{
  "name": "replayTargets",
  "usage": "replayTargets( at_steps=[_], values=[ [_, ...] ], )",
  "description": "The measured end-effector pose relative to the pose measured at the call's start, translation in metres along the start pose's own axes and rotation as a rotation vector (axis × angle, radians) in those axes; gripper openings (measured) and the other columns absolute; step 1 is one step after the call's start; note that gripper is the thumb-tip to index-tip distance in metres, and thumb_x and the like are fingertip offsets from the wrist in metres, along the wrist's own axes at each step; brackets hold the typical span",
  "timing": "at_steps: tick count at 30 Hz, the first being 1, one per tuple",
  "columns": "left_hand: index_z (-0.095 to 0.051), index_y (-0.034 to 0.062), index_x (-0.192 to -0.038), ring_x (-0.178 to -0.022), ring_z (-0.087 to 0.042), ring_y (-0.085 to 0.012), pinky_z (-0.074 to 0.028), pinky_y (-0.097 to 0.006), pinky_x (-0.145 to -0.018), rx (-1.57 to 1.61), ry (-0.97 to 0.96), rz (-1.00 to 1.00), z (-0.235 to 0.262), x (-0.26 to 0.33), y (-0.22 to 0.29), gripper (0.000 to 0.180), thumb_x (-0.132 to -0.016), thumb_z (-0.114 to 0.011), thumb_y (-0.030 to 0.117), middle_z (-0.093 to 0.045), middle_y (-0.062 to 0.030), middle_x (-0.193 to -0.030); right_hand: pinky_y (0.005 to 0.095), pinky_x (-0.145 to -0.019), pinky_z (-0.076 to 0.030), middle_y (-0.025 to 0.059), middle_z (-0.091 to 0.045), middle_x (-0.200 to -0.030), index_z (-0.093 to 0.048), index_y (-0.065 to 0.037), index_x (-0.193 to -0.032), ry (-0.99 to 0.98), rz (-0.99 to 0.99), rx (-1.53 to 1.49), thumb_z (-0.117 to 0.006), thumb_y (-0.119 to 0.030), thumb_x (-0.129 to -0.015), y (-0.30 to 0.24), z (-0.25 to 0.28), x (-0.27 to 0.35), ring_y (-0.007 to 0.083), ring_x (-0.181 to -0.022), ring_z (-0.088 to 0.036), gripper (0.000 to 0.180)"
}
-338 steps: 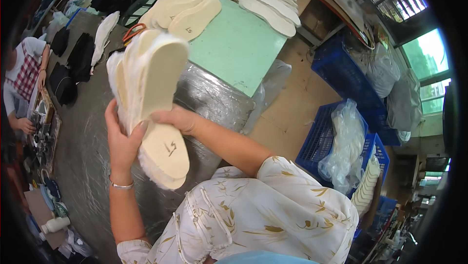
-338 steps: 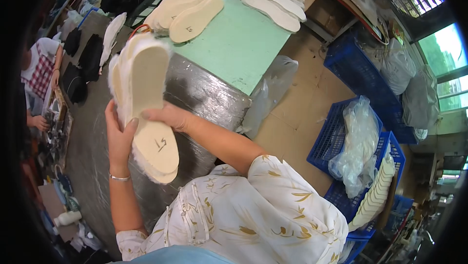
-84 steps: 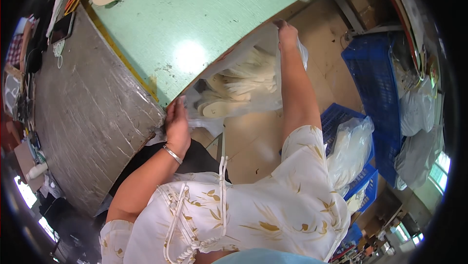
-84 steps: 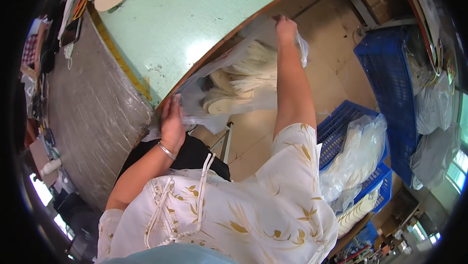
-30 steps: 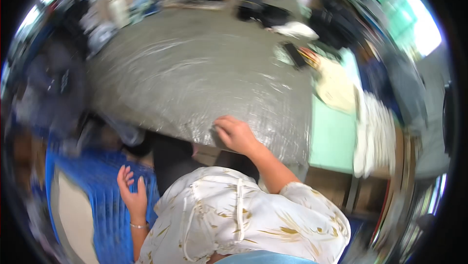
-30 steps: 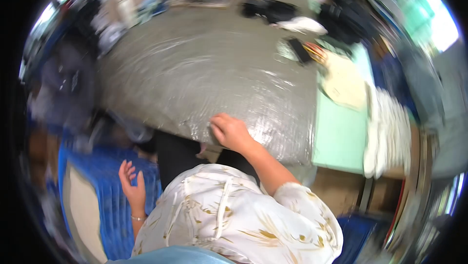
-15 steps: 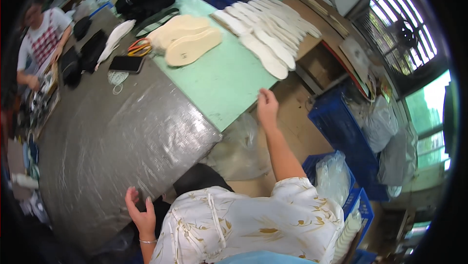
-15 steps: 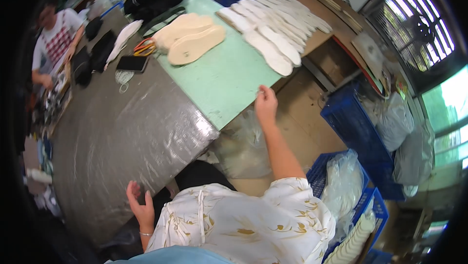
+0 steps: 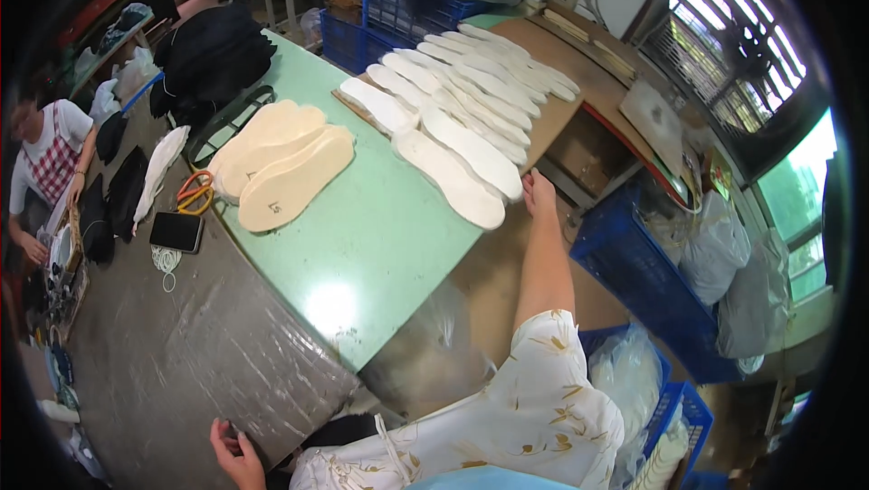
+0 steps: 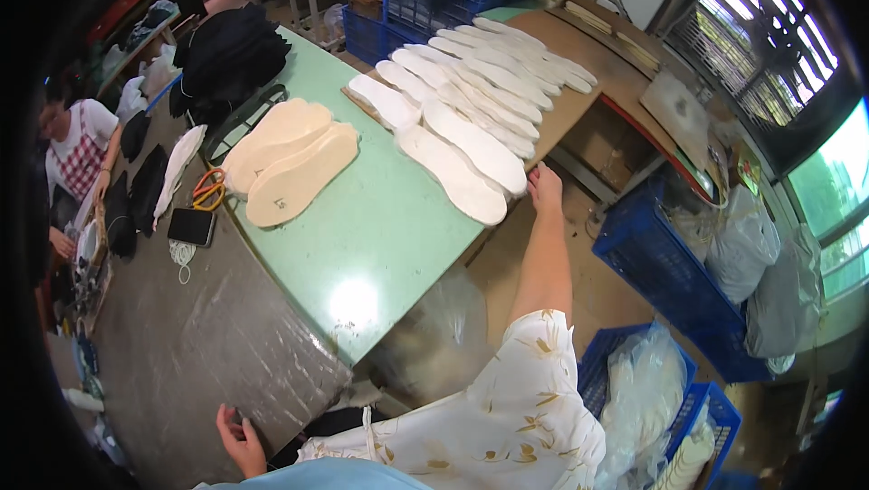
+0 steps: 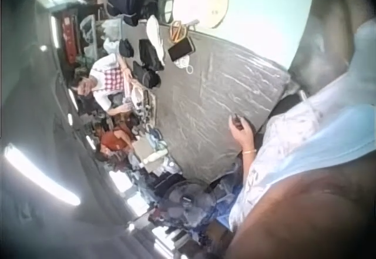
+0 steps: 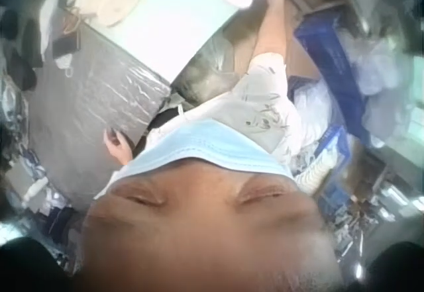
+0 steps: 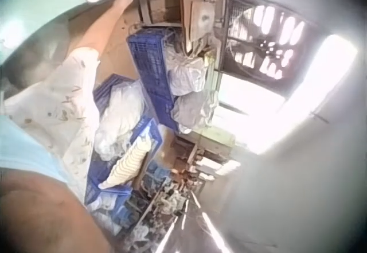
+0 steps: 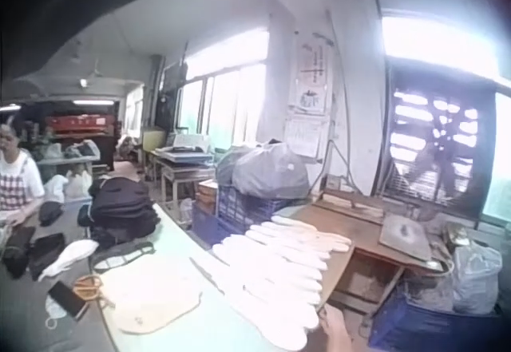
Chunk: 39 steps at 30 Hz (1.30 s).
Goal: Organizing, bagging, and inspecting shoe insole components in a manufacturing setting.
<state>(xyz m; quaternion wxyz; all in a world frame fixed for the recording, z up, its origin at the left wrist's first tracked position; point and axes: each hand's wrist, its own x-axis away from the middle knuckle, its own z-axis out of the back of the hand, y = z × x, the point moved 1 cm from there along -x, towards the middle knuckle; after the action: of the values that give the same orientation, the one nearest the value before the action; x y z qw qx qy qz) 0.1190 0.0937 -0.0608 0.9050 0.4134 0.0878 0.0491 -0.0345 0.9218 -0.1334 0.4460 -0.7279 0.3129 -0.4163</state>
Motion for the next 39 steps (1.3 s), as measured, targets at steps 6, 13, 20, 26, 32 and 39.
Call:
replayTargets(
  at_steps=[6, 13, 20, 26, 32, 39],
  values=[
    [-0.050, 0.0026, -0.133, -0.069, -0.043, -0.0092, -0.037, -0.023, -0.062, -0.198, 0.022, -0.020, -0.001, -0.019, 0.006, 0.047, -0.087, -0.055, -0.005, -0.054, -0.0059, -0.106, 0.0420, -0.091, -0.051, 0.0150, -0.067, -0.108, -0.061, 0.006, -0.109, 0.006, 0.051, -0.272, -0.060, -0.014, -0.088, -0.004, -0.031, -0.020, 0.0296, -0.102, -0.064, 0.029],
    [-0.053, 0.0009, -0.125, -0.076, -0.046, -0.0106, -0.037, -0.023, -0.062, -0.347, -0.010, -0.044, -0.012, -0.029, 0.027, 0.033, -0.092, -0.051, 0.000, -0.049, -0.0050, -0.100, 0.0427, -0.095, -0.051, 0.0152, -0.067, -0.117, -0.060, 0.005, -0.119, -0.383, -0.011, -0.367, -0.056, -0.018, -0.090, 0.008, -0.034, -0.074, 0.0301, -0.107, -0.064, 0.038],
    [-0.055, 0.0008, -0.122, -0.083, -0.050, -0.0131, -0.040, -0.023, -0.063, -0.347, -0.012, -0.071, -0.016, -0.035, 0.031, 0.032, -0.091, -0.052, -0.001, -0.050, -0.0056, -0.099, 0.0406, -0.091, -0.053, 0.0153, -0.066, -0.116, -0.058, 0.004, -0.121, -0.488, 0.154, -0.388, -0.056, -0.012, -0.089, -0.011, 0.007, -0.072, 0.0284, -0.104, -0.066, 0.036],
    [-0.055, 0.0001, -0.123, -0.081, -0.051, -0.0130, -0.041, -0.023, -0.064, -0.269, 0.007, -0.087, -0.006, -0.026, 0.009, 0.033, -0.090, -0.053, -0.002, -0.052, -0.0064, -0.099, 0.0398, -0.091, -0.053, 0.0154, -0.065, -0.118, -0.056, 0.005, -0.123, -0.430, 0.203, -0.403, -0.055, -0.007, -0.087, -0.037, 0.071, 0.007, 0.0280, -0.104, -0.066, 0.038],
    [-0.059, 0.0001, -0.117, -0.090, -0.058, -0.0128, -0.047, -0.025, -0.076, 0.147, -0.025, -0.034, -0.023, -0.016, 0.046, 0.027, -0.090, -0.057, -0.001, -0.058, -0.0065, -0.103, 0.0384, -0.092, -0.052, 0.0146, -0.063, -0.122, -0.053, 0.005, -0.127, -0.457, 0.314, -0.351, -0.053, -0.002, -0.086, -0.072, 0.074, 0.145, 0.0270, -0.108, -0.064, 0.041],
    [-0.054, 0.0050, -0.128, -0.095, -0.061, -0.0189, -0.051, -0.031, -0.077, 0.329, -0.511, -0.341, -0.065, 0.008, 0.147, 0.045, -0.086, -0.069, 0.011, -0.061, -0.0096, -0.112, 0.0430, -0.097, -0.050, 0.0165, -0.059, -0.126, -0.047, 0.005, -0.132, -0.529, 0.341, -0.324, -0.049, 0.000, -0.085, -0.092, 0.084, 0.228, 0.0310, -0.114, -0.060, 0.047]
  ],
)
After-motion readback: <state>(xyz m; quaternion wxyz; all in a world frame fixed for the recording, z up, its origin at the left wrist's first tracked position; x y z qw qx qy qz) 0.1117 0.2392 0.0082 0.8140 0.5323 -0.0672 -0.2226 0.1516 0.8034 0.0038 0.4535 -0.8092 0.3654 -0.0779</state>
